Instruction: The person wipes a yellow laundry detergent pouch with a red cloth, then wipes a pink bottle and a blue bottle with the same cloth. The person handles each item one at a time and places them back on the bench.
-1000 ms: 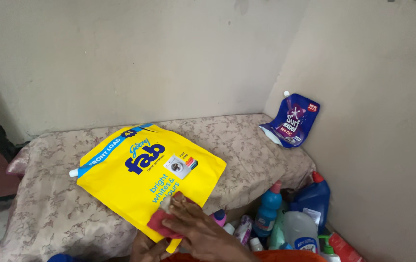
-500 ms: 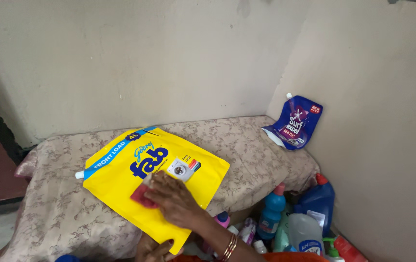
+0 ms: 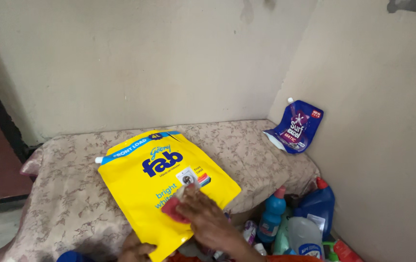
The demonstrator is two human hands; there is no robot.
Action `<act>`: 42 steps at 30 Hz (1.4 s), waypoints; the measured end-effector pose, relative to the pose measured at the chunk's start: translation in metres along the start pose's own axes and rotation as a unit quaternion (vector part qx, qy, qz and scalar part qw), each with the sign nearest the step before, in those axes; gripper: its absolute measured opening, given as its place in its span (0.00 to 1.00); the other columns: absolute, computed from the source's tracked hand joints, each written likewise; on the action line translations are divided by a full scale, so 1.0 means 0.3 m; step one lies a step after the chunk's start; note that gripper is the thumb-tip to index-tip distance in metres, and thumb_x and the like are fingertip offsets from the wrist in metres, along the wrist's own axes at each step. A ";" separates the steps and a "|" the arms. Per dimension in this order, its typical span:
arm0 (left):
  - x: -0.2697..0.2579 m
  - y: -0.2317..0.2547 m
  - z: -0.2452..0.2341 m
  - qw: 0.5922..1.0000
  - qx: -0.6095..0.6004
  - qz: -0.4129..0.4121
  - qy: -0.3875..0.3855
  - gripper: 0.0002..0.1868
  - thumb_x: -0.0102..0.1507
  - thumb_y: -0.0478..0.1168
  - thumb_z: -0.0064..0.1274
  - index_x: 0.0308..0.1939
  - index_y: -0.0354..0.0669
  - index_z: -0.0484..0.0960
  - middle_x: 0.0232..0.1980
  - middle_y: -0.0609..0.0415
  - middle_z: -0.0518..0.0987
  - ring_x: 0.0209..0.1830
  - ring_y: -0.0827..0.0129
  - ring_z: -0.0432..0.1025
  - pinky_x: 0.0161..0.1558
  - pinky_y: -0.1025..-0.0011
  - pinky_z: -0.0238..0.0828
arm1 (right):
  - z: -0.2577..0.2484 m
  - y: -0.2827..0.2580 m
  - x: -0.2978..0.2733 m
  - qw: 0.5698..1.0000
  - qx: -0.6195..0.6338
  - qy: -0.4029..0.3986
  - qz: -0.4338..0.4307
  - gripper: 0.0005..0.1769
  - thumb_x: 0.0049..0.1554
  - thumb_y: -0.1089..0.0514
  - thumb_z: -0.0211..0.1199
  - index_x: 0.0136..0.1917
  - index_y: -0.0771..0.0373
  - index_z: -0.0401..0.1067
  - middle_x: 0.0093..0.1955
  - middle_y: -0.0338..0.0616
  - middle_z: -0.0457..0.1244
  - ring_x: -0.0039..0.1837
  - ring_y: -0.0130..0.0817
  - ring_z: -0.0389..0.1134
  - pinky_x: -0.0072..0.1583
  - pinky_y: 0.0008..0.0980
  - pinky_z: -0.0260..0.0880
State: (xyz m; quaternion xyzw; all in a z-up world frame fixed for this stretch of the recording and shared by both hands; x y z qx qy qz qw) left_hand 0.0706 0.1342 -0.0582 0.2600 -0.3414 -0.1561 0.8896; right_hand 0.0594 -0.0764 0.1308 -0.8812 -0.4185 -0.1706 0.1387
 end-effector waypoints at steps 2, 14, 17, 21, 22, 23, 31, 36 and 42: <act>-0.027 0.032 -0.027 0.972 0.095 0.013 0.216 0.43 0.54 0.25 0.49 0.75 0.32 0.57 0.64 0.30 0.76 0.58 0.42 0.76 0.55 0.53 0.76 | 0.018 -0.065 -0.002 0.999 0.022 0.015 -0.031 0.29 0.53 0.68 0.57 0.68 0.62 0.71 0.78 0.57 0.56 0.83 0.56 0.50 0.77 0.56 0.51; 0.020 0.226 0.028 0.769 0.551 0.171 0.278 0.46 0.57 0.33 0.54 0.76 0.34 0.49 0.67 0.37 0.70 0.65 0.53 0.69 0.64 0.60 0.65 | 0.138 -0.055 0.241 0.996 0.019 0.080 -0.016 0.25 0.52 0.64 0.60 0.64 0.57 0.74 0.74 0.52 0.59 0.78 0.58 0.55 0.73 0.60 0.54; 0.012 0.228 0.026 0.769 0.542 0.143 0.309 0.44 0.56 0.32 0.55 0.75 0.36 0.52 0.65 0.37 0.73 0.62 0.53 0.72 0.62 0.59 0.68 | 0.165 0.003 0.262 0.996 0.005 0.093 0.006 0.22 0.55 0.63 0.59 0.63 0.56 0.74 0.73 0.53 0.60 0.77 0.57 0.56 0.71 0.59 0.58; 0.018 0.244 0.045 0.762 0.546 0.163 0.308 0.46 0.56 0.32 0.54 0.76 0.34 0.50 0.66 0.37 0.72 0.62 0.53 0.72 0.61 0.60 0.68 | 0.159 0.088 0.266 0.994 -0.022 0.102 0.025 0.23 0.54 0.65 0.58 0.62 0.54 0.76 0.72 0.51 0.62 0.78 0.56 0.56 0.70 0.59 0.61; 0.015 0.242 0.045 0.760 0.548 0.172 0.304 0.47 0.56 0.32 0.53 0.77 0.33 0.49 0.66 0.37 0.71 0.62 0.53 0.72 0.61 0.61 0.68 | 0.154 0.107 0.258 0.995 -0.020 0.089 0.043 0.23 0.54 0.65 0.57 0.62 0.54 0.76 0.73 0.50 0.62 0.78 0.55 0.56 0.67 0.60 0.61; 0.008 0.237 0.040 0.758 0.550 0.181 0.300 0.48 0.56 0.32 0.53 0.78 0.33 0.48 0.66 0.37 0.71 0.62 0.53 0.71 0.61 0.61 0.68 | 0.144 0.130 0.248 0.995 -0.018 0.076 0.061 0.23 0.54 0.65 0.57 0.61 0.54 0.76 0.73 0.50 0.61 0.78 0.54 0.55 0.65 0.62 0.61; -0.085 0.113 -0.212 0.739 0.516 0.203 0.383 0.45 0.56 0.30 0.55 0.77 0.25 0.56 0.66 0.30 0.74 0.65 0.53 0.72 0.66 0.65 0.65 | 0.039 0.186 0.116 0.986 -0.014 0.002 0.168 0.24 0.55 0.65 0.56 0.65 0.53 0.72 0.72 0.49 0.60 0.75 0.56 0.56 0.63 0.62 0.60; -0.125 0.076 -0.350 0.699 0.548 0.109 0.447 0.43 0.55 0.32 0.58 0.75 0.28 0.64 0.61 0.32 0.79 0.60 0.56 0.77 0.64 0.67 0.71 | 0.046 0.068 0.020 0.992 -0.015 0.011 0.123 0.32 0.48 0.69 0.59 0.66 0.59 0.70 0.75 0.62 0.56 0.73 0.65 0.54 0.68 0.61 0.56; -0.123 0.079 -0.346 0.735 0.536 0.144 0.389 0.43 0.57 0.30 0.56 0.76 0.26 0.59 0.64 0.34 0.76 0.64 0.57 0.72 0.65 0.66 0.66 | 0.109 -0.080 0.092 0.994 0.083 0.066 -0.032 0.30 0.48 0.66 0.61 0.66 0.58 0.72 0.75 0.57 0.60 0.83 0.57 0.53 0.76 0.57 0.53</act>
Point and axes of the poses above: each hand's wrist, its own x-axis towards the middle knuckle, its own z-axis out of the palm, y = z × x, the point moved 4 cm from there along x, towards the middle knuckle
